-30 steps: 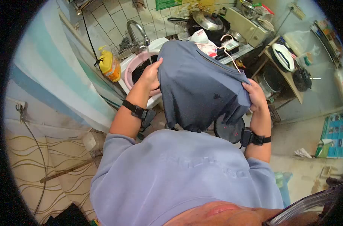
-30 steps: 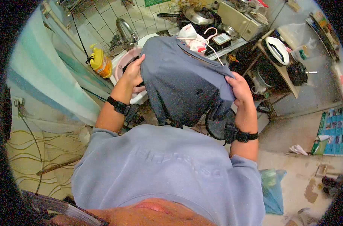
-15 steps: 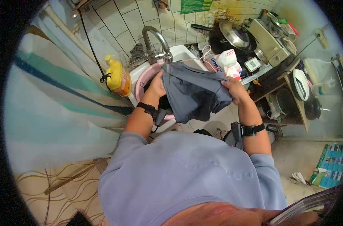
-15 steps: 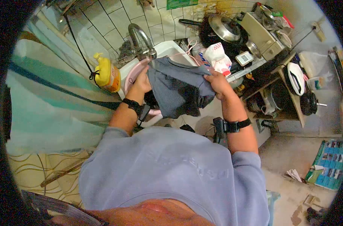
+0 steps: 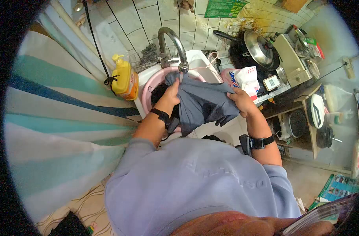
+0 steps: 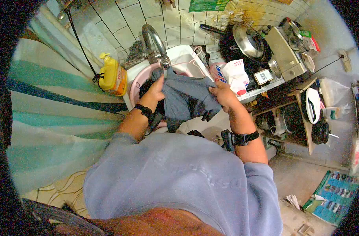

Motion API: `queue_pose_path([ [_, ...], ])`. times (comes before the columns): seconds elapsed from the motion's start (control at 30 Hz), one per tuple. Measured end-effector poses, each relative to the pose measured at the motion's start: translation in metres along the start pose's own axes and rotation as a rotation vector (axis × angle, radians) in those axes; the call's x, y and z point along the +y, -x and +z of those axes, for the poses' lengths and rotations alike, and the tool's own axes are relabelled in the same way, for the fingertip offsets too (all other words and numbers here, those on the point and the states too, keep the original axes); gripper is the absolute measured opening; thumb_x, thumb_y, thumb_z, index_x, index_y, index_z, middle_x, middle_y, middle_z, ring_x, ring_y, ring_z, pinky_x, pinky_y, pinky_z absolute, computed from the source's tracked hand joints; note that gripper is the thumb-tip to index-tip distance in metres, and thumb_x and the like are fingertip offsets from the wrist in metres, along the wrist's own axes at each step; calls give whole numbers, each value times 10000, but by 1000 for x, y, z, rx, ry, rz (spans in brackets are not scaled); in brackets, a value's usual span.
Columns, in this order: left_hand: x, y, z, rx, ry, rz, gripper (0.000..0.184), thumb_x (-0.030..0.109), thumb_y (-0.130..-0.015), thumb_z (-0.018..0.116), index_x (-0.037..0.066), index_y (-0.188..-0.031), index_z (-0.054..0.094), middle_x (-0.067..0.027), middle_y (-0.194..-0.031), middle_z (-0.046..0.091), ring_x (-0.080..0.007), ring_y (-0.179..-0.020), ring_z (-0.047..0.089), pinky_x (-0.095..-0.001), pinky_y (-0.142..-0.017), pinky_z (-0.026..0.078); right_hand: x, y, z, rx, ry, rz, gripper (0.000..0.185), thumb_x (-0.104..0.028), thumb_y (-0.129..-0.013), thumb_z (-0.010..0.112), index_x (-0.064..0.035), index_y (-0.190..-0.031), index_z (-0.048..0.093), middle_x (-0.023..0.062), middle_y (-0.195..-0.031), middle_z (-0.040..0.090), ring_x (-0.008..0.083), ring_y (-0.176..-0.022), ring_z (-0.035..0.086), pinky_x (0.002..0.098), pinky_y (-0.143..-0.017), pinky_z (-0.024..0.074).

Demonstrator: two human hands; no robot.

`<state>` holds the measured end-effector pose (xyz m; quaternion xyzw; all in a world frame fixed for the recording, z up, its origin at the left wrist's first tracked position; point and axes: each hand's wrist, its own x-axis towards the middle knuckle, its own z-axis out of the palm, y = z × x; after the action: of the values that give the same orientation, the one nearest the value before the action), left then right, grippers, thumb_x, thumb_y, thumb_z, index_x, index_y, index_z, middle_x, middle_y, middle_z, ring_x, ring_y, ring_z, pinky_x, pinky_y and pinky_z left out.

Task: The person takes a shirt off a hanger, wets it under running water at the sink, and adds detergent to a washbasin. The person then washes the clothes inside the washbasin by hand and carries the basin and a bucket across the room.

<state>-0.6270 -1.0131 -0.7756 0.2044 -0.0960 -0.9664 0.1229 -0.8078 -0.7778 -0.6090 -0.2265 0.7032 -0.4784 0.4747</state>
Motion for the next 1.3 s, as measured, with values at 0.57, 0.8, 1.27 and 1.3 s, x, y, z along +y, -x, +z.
queue_pose_path([
  [0.57, 4, -91, -71, 284, 5, 125, 204, 143, -942, 429, 19, -1006, 577, -144, -1000, 614, -312, -906, 599, -479, -815, 496, 4, -13, -4, 6, 647, -341, 272, -147, -818, 598, 69, -980, 562, 255, -915, 603, 357, -842, 591, 401, -745, 450],
  [0.8, -16, -8, 37, 126, 7, 168, 139, 55, -831, 577, 12, -959, 610, -132, -940, 646, -295, -887, 615, -448, -857, 484, -14, -8, -8, 22, 555, -331, 280, -138, -824, 587, 76, -1003, 564, 259, -972, 608, 361, -890, 596, 409, -763, 449],
  [1.27, -13, -2, 43, 181, 41, 66, 220, 176, -894, 493, 16, -988, 612, -165, -1016, 635, -324, -939, 605, -475, -901, 456, -17, -14, -5, -40, 617, -226, 277, -194, -837, 598, 71, -912, 567, 214, -781, 595, 291, -694, 579, 392, -656, 449],
  [1.3, -14, -6, 36, 315, 38, 135, 177, 139, -872, 530, 16, -966, 617, -158, -1002, 641, -330, -928, 604, -469, -899, 455, -20, -12, -4, -38, 617, -227, 277, -194, -837, 598, 71, -912, 567, 214, -781, 595, 291, -694, 579, 392, -656, 449],
])
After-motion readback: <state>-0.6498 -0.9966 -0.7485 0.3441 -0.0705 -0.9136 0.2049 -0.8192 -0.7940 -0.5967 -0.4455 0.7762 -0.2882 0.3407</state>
